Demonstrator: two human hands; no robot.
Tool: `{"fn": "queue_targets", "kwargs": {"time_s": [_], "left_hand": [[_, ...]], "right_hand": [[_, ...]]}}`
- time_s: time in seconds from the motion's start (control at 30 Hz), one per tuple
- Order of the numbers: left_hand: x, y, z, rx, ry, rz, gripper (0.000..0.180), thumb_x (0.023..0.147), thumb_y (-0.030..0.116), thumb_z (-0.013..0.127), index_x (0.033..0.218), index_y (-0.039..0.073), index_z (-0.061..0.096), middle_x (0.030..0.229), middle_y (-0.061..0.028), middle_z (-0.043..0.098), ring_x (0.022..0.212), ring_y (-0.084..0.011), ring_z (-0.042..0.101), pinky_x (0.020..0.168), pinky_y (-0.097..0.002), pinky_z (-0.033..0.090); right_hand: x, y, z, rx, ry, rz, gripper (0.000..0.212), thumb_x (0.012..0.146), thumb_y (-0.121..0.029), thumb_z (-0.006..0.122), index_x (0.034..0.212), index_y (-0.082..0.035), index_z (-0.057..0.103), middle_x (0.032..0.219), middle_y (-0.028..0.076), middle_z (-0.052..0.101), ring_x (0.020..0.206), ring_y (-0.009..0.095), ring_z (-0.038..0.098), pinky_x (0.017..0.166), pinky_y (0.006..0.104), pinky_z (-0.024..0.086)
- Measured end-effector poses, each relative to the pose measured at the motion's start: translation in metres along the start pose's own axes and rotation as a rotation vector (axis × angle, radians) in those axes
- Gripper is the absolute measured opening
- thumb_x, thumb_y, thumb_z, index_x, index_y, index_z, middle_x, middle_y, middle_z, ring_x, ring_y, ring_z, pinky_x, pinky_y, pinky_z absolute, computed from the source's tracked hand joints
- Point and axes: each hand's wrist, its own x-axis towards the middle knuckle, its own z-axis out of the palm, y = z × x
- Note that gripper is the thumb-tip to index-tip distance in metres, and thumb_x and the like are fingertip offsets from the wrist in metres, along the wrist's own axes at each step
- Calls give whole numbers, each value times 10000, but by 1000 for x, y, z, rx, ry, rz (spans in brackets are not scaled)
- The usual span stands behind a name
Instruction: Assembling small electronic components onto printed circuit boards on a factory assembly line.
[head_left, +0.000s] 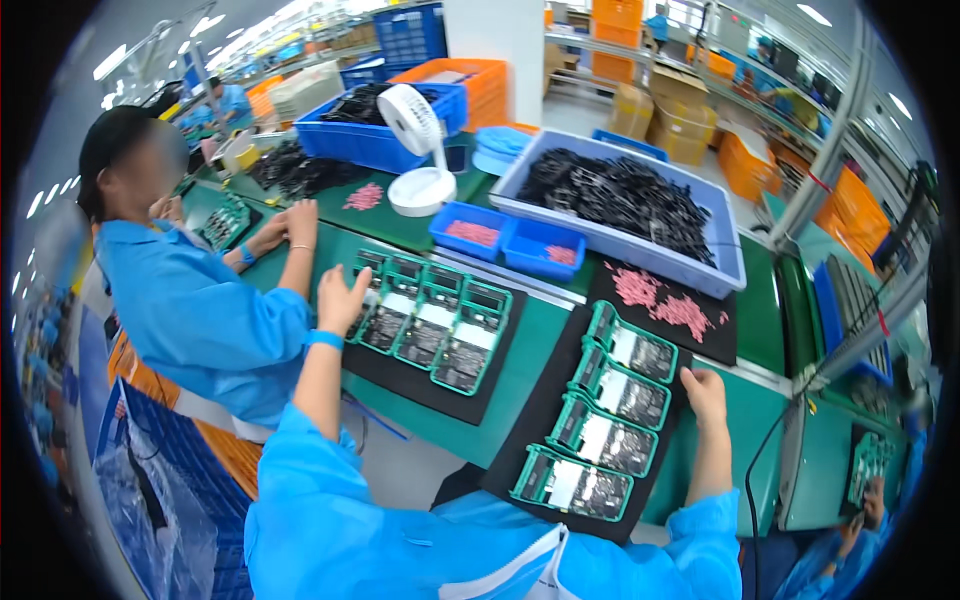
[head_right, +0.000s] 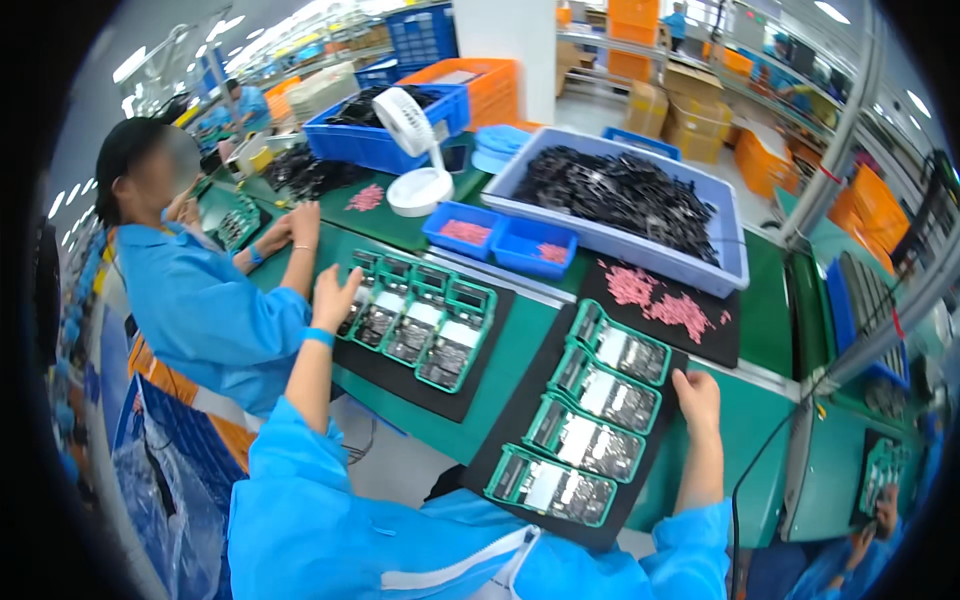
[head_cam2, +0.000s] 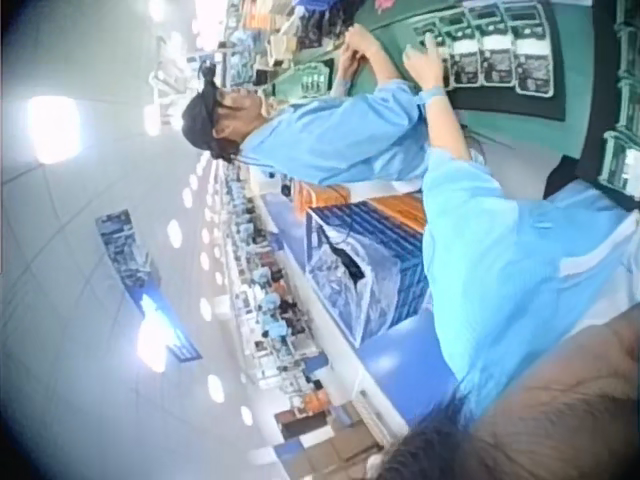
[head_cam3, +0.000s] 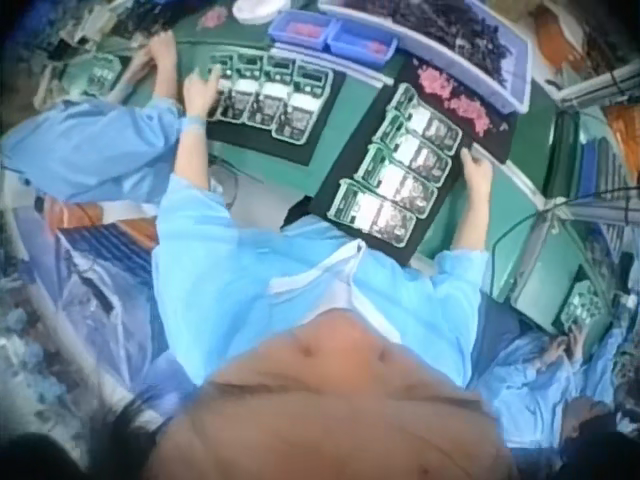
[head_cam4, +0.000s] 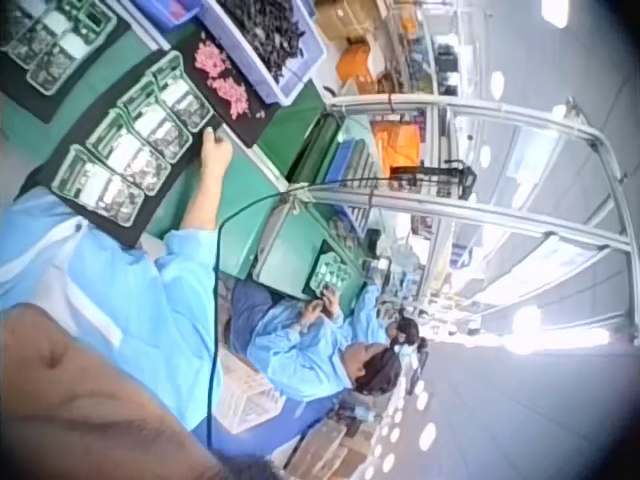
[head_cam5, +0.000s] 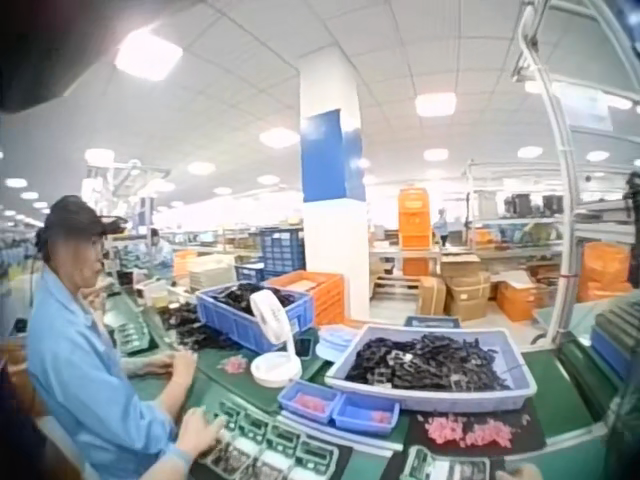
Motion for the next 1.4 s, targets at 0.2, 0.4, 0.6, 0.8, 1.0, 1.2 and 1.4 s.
{"fn": "queue_targets", "kwargs": {"time_s": [0.2,0.4,0.6,0.8,1.0,1.2,1.4], "left_hand": [[-1,26,8,142,-283,-133,764,877,614,441,1279,-33,494,1218,-269,559,1149,-401,525,958,-455,427],[-1,-6,7,155,-230,-110,716,898,551,459,1312,-34,470,1229,-292,542,1150,-411,524,962,-446,421],[4,-20,12,103,-240,-59,645,893,509,508,1291,1,490,1204,-285,558,1114,-437,529,917,-451,431],[-4,-2,9,102,-235,-89,658,880,507,539,1262,-28,525,1207,-261,574,1115,-402,547,930,-428,424],[-42,31,0,1,-219,-20,695,852,454,611,1265,-93,499,1190,-286,577,1110,-411,552,935,-409,424],[-122,67,-36,-658,-465,-336,579,937,318,581,1308,-107,449,1211,-141,575,1051,-145,518,864,-279,429],[-204,89,-92,-1291,-558,-877,370,891,102,588,1218,42,427,911,-135,624,790,-278,655,666,-434,583]], "right_hand": [[-35,-14,9,374,252,-97,257,853,-178,661,1013,2,574,844,49,586,754,116,520,668,265,446],[-55,-24,26,828,250,112,275,900,-136,607,1137,-26,524,966,54,565,904,142,513,815,289,445],[-115,22,-35,1133,565,70,198,918,-56,553,1099,3,498,988,60,565,898,127,548,828,259,458],[-148,137,-146,927,1241,10,221,878,-45,613,1083,18,562,984,45,603,895,123,547,840,255,439],[-145,243,-256,731,1465,127,206,889,-76,586,1047,48,541,965,82,603,851,152,557,778,272,457],[-129,259,-255,558,1369,193,134,824,-86,549,819,28,619,757,48,618,655,135,536,607,292,437],[-158,216,-226,-582,1222,223,554,872,-258,596,1305,53,447,1430,369,209,1319,488,257,1079,505,242]]}}
